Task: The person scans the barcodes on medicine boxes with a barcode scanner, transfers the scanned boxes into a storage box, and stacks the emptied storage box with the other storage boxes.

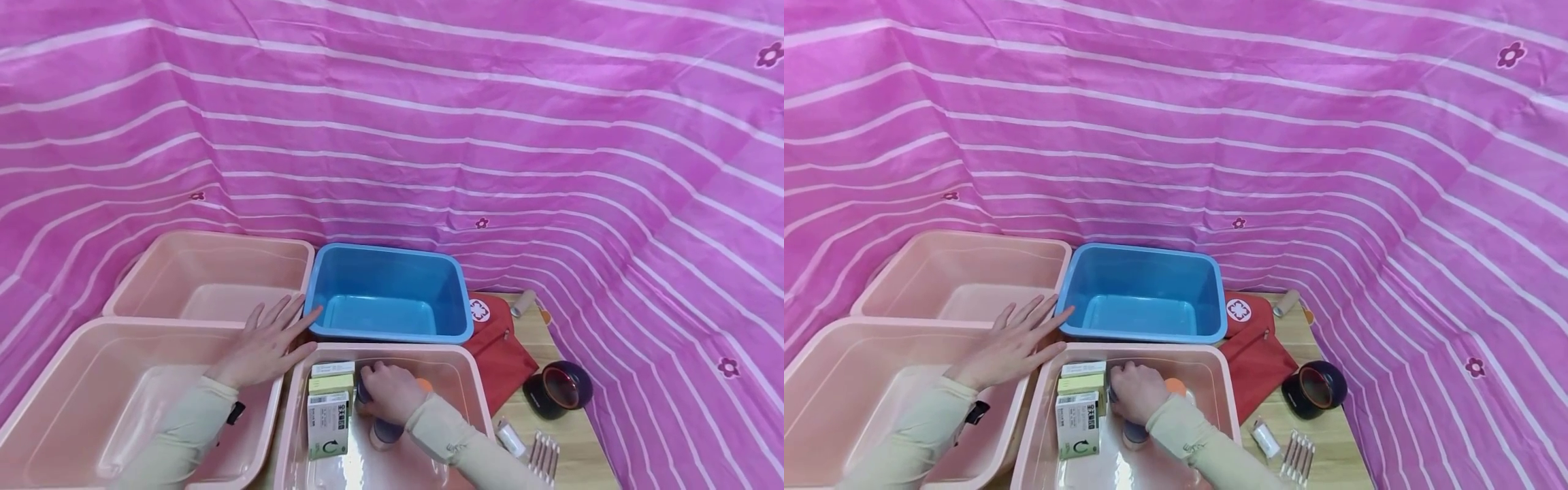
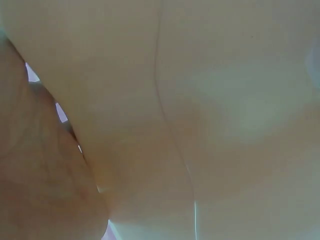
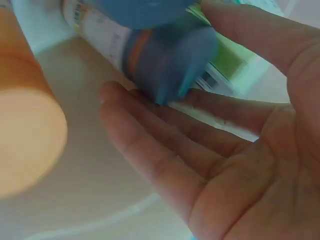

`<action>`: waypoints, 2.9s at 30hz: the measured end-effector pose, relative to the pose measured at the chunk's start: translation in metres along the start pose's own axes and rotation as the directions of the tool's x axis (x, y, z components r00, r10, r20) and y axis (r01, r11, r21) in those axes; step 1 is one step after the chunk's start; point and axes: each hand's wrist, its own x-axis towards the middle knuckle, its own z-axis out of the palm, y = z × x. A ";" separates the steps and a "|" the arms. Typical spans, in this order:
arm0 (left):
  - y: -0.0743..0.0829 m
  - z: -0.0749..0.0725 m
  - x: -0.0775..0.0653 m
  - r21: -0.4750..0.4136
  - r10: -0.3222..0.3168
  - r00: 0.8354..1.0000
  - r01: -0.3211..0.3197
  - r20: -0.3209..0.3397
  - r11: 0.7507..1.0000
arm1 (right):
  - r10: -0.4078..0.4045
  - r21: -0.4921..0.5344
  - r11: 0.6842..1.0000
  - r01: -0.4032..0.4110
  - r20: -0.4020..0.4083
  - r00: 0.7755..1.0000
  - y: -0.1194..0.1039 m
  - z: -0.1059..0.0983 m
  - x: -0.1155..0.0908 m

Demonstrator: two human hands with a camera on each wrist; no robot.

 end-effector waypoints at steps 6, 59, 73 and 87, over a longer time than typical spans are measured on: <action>0.000 0.003 -0.002 -0.005 0.005 1.000 -0.005 -0.021 1.000 | -0.001 -0.005 1.000 0.002 0.051 0.999 -0.003 0.007 0.006; -0.003 0.005 0.001 -0.034 -0.016 1.000 0.016 -0.002 0.999 | 0.463 0.321 0.873 -0.368 -0.305 0.832 0.169 -0.095 -0.182; -0.003 0.006 0.002 -0.033 -0.017 1.000 0.017 -0.011 0.999 | 0.732 0.309 0.654 -0.690 -0.030 0.680 0.210 -0.049 -0.199; -0.003 0.007 0.004 -0.033 -0.015 1.000 0.015 -0.010 0.999 | 0.840 0.286 0.523 -0.803 -0.015 0.542 0.228 -0.031 -0.206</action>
